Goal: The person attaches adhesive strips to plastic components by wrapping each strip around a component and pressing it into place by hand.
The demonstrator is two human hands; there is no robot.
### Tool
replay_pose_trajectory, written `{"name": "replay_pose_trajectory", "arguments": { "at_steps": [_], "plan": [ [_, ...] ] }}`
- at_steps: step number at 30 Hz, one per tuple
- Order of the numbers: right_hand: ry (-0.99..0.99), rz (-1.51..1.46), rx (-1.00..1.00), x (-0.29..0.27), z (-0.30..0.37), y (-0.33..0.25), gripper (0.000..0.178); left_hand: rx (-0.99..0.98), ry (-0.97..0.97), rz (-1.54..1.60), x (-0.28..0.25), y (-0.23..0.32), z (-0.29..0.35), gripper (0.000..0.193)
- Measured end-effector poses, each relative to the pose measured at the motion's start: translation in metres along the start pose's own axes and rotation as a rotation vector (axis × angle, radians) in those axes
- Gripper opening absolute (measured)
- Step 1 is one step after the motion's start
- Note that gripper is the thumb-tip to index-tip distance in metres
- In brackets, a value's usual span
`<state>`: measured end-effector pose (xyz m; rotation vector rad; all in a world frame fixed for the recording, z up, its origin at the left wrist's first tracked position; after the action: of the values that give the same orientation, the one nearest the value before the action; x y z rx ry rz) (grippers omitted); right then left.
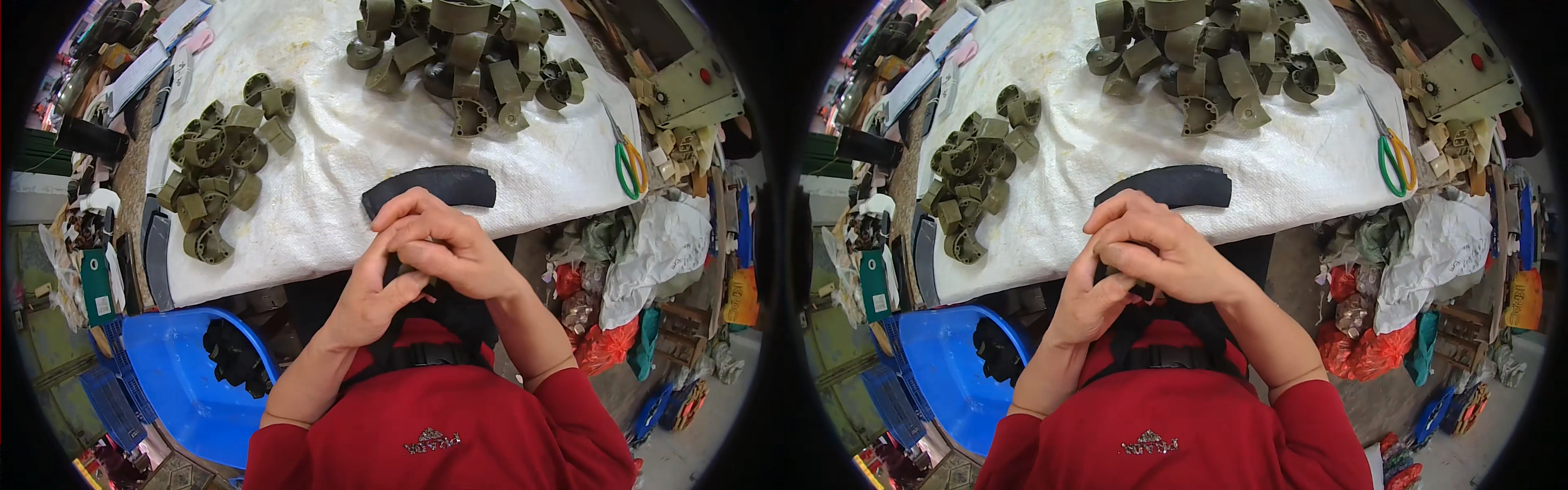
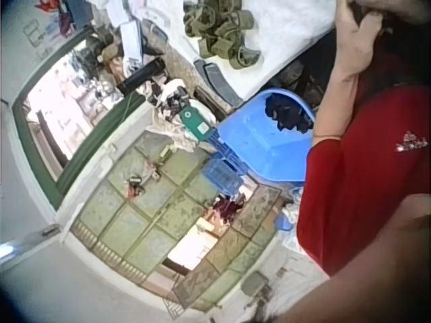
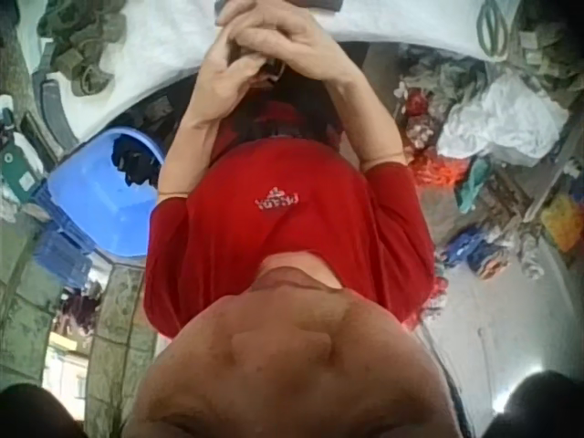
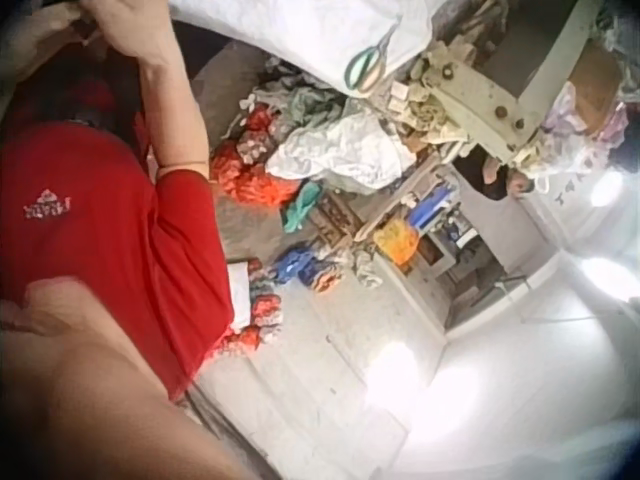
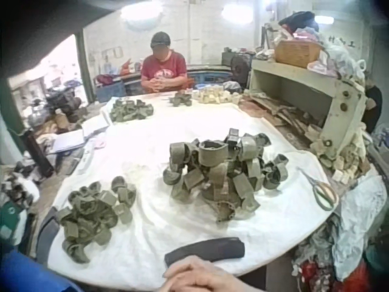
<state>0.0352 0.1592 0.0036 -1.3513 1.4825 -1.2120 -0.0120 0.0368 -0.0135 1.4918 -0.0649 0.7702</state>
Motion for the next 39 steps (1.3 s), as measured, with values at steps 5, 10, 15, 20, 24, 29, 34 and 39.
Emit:
{"name": "replay_pose_trajectory", "arguments": {
  "at_steps": [5, 10, 15, 20, 24, 29, 34, 39],
  "plan": [
    [0.107, 0.097, -0.127, 0.014, 0.008, 0.013, 0.029, 0.109, 0.159, 0.31, 0.008, 0.004, 0.0, 0.039],
    [0.054, 0.089, -0.124, 0.031, 0.016, 0.013, 0.047, 0.221, 0.313, 0.103, -0.002, 0.001, 0.003, 0.022],
    [0.046, 0.238, -0.249, 0.033, 0.015, 0.018, 0.046, 0.253, 0.354, 0.169, -0.026, 0.015, 0.03, 0.03],
    [0.229, 0.76, -0.317, -0.008, -0.002, 0.006, 0.024, 0.534, 0.978, -0.362, -0.111, 0.017, 0.12, 0.037],
    [0.151, 0.975, -0.279, -0.026, -0.005, 0.007, 0.02, 0.164, 1.492, -1.086, -0.19, -0.013, 0.218, 0.031],
    [0.067, 1.056, -0.248, -0.024, -0.011, 0.006, 0.02, -0.503, 1.492, -1.473, -0.211, -0.049, 0.26, 0.056],
    [-0.054, 1.136, -0.246, -0.017, -0.016, 0.005, 0.022, -0.702, 1.514, -1.517, -0.223, -0.046, 0.257, 0.068],
    [-0.079, 1.161, -0.153, -0.018, -0.024, 0.016, 0.017, 0.049, 1.531, -1.725, -0.201, -0.01, 0.228, 0.05]
  ]
}}
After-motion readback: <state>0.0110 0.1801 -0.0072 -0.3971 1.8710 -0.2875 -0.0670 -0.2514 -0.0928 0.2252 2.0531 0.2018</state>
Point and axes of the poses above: each hand's wrist, its own z-axis away from the middle knuckle, its own x-axis out of the palm, y = z × x, the point moved 3 cm from there along -z, towards the middle knuckle, and after that the axes turned 1 degree about -z, right-handed, at the moved point
